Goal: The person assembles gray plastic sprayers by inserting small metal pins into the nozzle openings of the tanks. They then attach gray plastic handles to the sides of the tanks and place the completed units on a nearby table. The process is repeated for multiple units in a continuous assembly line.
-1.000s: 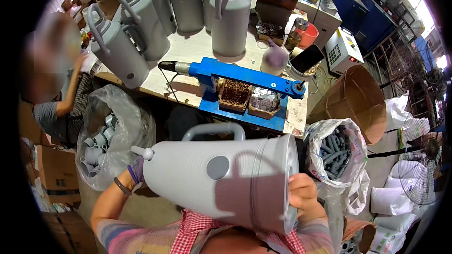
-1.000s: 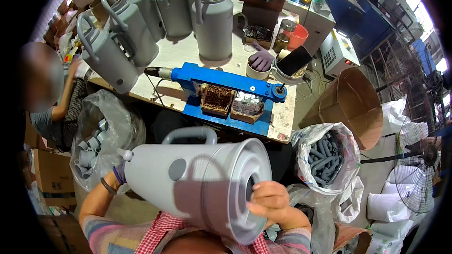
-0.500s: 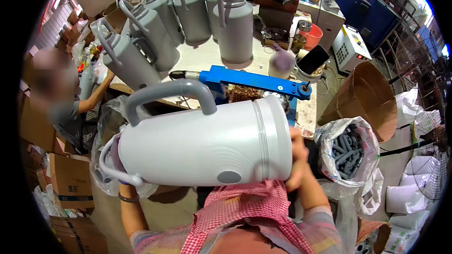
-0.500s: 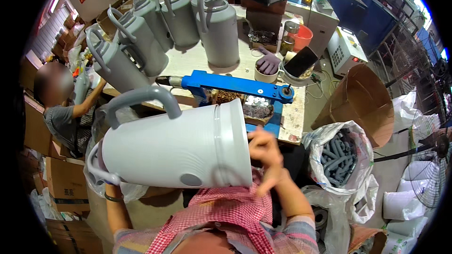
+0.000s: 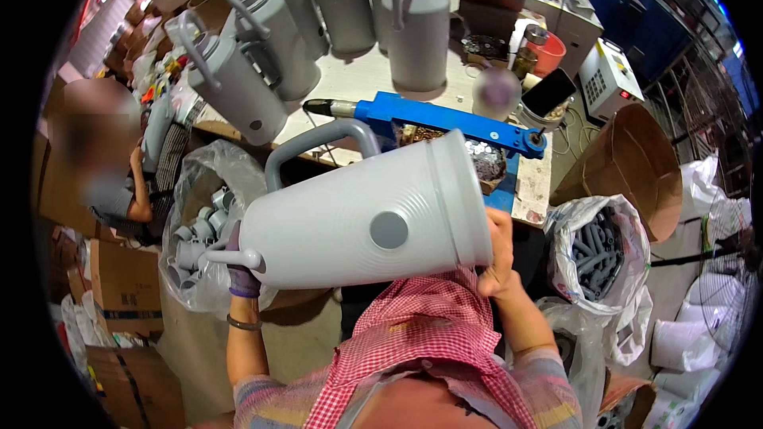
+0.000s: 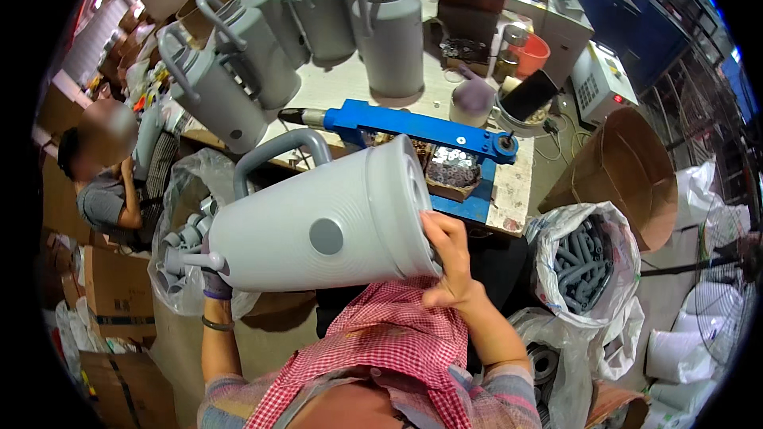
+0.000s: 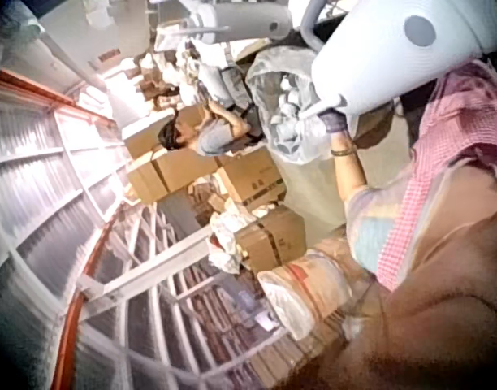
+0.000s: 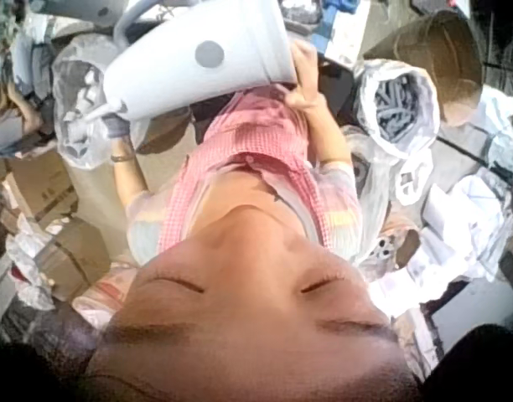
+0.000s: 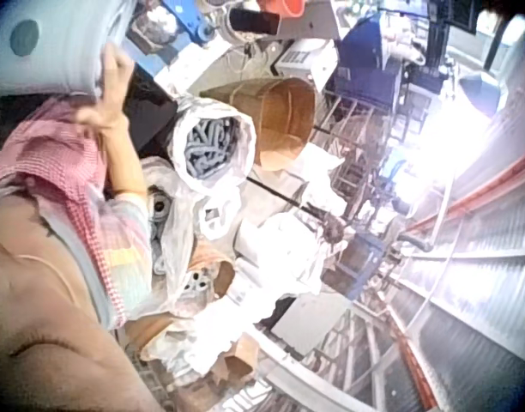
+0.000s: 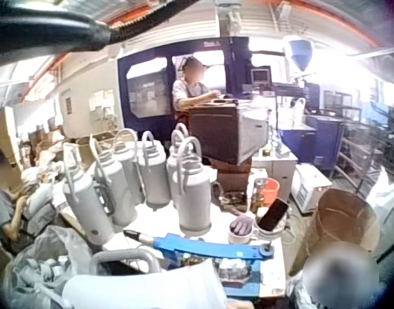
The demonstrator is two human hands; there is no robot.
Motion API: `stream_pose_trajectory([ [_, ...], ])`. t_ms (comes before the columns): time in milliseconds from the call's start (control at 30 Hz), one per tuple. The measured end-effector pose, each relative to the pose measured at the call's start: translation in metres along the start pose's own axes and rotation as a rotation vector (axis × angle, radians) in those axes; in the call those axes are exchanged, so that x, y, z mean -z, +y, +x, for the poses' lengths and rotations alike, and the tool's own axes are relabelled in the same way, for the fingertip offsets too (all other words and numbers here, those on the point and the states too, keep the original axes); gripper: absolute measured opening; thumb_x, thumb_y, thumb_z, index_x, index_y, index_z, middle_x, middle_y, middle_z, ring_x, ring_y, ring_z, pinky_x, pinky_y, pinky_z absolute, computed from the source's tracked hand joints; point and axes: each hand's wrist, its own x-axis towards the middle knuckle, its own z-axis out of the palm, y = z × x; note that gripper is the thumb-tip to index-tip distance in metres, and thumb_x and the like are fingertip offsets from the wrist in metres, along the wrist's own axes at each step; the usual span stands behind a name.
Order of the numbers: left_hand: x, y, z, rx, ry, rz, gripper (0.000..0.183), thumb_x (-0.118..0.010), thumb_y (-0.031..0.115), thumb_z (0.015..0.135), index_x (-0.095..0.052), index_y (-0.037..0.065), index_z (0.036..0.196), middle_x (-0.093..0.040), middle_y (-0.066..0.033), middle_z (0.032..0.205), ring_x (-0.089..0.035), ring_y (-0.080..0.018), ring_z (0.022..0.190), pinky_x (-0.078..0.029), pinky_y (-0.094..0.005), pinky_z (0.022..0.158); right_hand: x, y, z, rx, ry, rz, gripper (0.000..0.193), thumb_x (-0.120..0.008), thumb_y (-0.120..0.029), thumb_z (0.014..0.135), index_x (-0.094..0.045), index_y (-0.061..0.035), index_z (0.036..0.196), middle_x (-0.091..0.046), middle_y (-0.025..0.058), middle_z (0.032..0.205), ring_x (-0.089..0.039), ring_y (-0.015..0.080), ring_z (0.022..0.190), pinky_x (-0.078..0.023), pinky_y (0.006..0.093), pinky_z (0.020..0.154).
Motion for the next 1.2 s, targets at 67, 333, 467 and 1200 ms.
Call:
stream_pose_trajectory([
  [67, 0.011, 0.003, 0.004, -0.134, 0.101, 0.215, 0.034, -0.046, 0.024, 0.102, -0.057, -0.002, 0.121, -0.064, -0.0108, 0.114, -0.060, -0.0204, 0.102, -0.047, -0.0342, 0.092, -0.023, 0.023, -0.009, -0.049, 0.166, -0.015, 0.079, -0.039, -0.065, 0.096, -0.057, 0.0064, 0.127, -0.059, 0.0192, 0.114, -0.055, 0.0320, 0.111, -0.040, 0.0391, 0.102],
  [333, 0.032, 0.267, -0.015, -0.498, 0.037, 0.095, 0.033, -0.053, 0.020, 0.096, -0.063, -0.004, 0.117, -0.066, -0.0141, 0.112, -0.063, -0.0236, 0.105, -0.048, -0.0360, 0.096, -0.173, 0.099, 0.039, -1.216, -0.723, 0.695, 0.075, -0.039, -0.064, 0.099, -0.055, -0.0017, 0.137, -0.051, 0.0170, 0.143, -0.048, 0.0268, 0.130, -0.035, 0.0394, 0.110],
  [467, 0.043, 0.308, 0.009, -0.615, -0.337, 0.449, 0.033, -0.056, 0.020, 0.094, -0.064, -0.003, 0.117, -0.066, -0.0143, 0.112, -0.064, -0.0237, 0.104, -0.049, -0.0356, 0.094, -0.243, 0.098, 0.043, -1.073, -1.370, 0.626, 0.066, -0.049, -0.056, 0.098, -0.055, -0.0013, 0.134, -0.060, 0.0166, 0.129, -0.055, 0.0245, 0.121, -0.044, 0.0392, 0.101],
  [1200, 0.068, 0.126, 0.358, -0.268, 0.227, 1.134, 0.047, -0.064, 0.045, 0.089, -0.066, 0.008, 0.118, -0.071, -0.0138, 0.105, -0.068, -0.0302, 0.097, -0.052, -0.0409, 0.088, -0.009, 0.149, 0.322, -0.300, -0.141, -0.115, 0.036, -0.064, -0.018, 0.096, -0.055, -0.0006, 0.126, -0.065, 0.0061, 0.105, -0.061, 0.0139, 0.096, -0.048, 0.0292, 0.087],
])
